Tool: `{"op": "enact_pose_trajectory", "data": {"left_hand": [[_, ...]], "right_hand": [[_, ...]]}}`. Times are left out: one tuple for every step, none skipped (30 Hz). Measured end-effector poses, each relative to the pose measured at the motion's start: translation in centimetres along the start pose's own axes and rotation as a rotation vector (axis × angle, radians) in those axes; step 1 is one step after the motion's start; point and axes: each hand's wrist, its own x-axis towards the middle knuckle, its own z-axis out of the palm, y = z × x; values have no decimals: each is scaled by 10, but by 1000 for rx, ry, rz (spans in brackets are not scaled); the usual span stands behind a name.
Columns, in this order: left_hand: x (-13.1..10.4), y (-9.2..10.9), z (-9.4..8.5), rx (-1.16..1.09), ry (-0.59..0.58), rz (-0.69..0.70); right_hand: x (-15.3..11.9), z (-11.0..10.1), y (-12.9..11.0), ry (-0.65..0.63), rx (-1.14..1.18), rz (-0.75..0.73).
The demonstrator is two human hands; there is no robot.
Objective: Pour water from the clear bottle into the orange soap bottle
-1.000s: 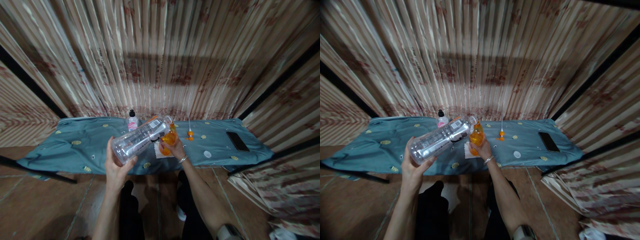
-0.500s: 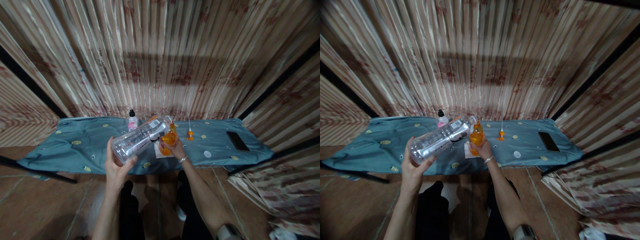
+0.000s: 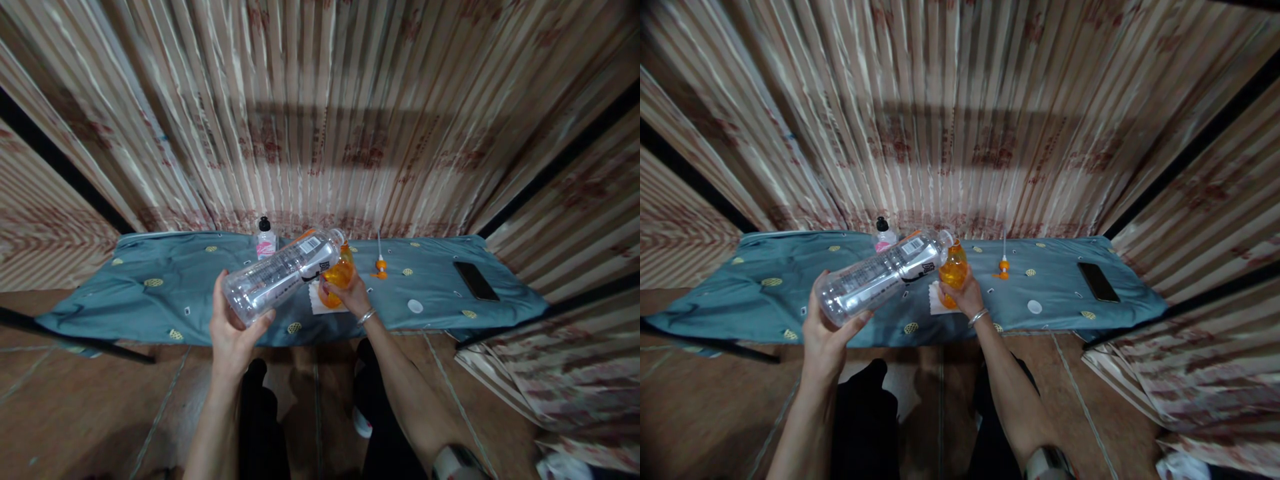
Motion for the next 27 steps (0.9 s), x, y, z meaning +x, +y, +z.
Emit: {"op": "enact_pose_trajectory", "data": {"left_hand": [[0, 0, 0, 0, 1, 5], [0, -1, 0, 3, 1, 10], [0, -1, 0, 6, 0, 12], [0, -1, 0, 8, -2, 14], [0, 0, 0, 8, -5, 13], [0, 0, 0, 5, -5, 11], [0, 0, 0, 4, -1, 6], [0, 0, 0, 2, 4, -1], [0, 1, 0, 0, 9, -9], [0, 1, 0, -1, 13, -16], [0, 1, 1, -2, 16, -23], [0, 1, 1, -3, 17, -27], [0, 1, 1, -4, 16, -28], [0, 1, 1, -4, 16, -27], [0, 0, 1, -3, 18, -22], [0, 0, 1, -1, 20, -15], [0, -1, 1, 2, 23, -7], [0, -1, 0, 5, 23, 0], [0, -2, 0, 9, 21, 5], [0, -2, 0, 11, 17, 9], [0, -2, 0, 10, 13, 11], [0, -2, 0, 7, 8, 13], [0, -2, 1, 2, 6, 16], [1, -2, 1, -2, 5, 20], [1, -2, 1, -4, 4, 25], [1, -2, 1, -5, 1, 30], [1, -2, 1, -3, -1, 34]], "right_hand": [[0, -1, -2, -2, 17, 26], [0, -1, -4, -5, 34, 58], [0, -2, -5, -7, 48, 84], [0, -2, -6, -6, 54, 98], [0, -3, -7, -1, 57, 105], [0, -3, -8, 5, 62, 108], [0, -2, -8, 9, 69, 107], [0, -2, -8, 10, 77, 104], [0, -2, -7, 8, 84, 98], [0, -2, -7, 5, 89, 93], [0, -2, -7, 2, 93, 89], [0, -1, -6, 0, 93, 88], [0, -1, -6, 1, 91, 88], [0, -1, -6, 3, 89, 90], [0, -2, -7, 6, 86, 91], [0, -2, -7, 9, 82, 92], [0, -2, -7, 11, 76, 92], [0, -2, -7, 13, 70, 93], [0, -2, -7, 13, 65, 95], [0, -3, -7, 11, 61, 98], [0, -3, -7, 8, 61, 101], [0, -2, -7, 4, 63, 104], [1, -2, -7, 1, 68, 105], [1, -2, -7, -2, 74, 105], [1, -2, -6, -2, 82, 104], [1, -1, -6, -1, 89, 101], [1, -1, -6, 1, 94, 98]]}}
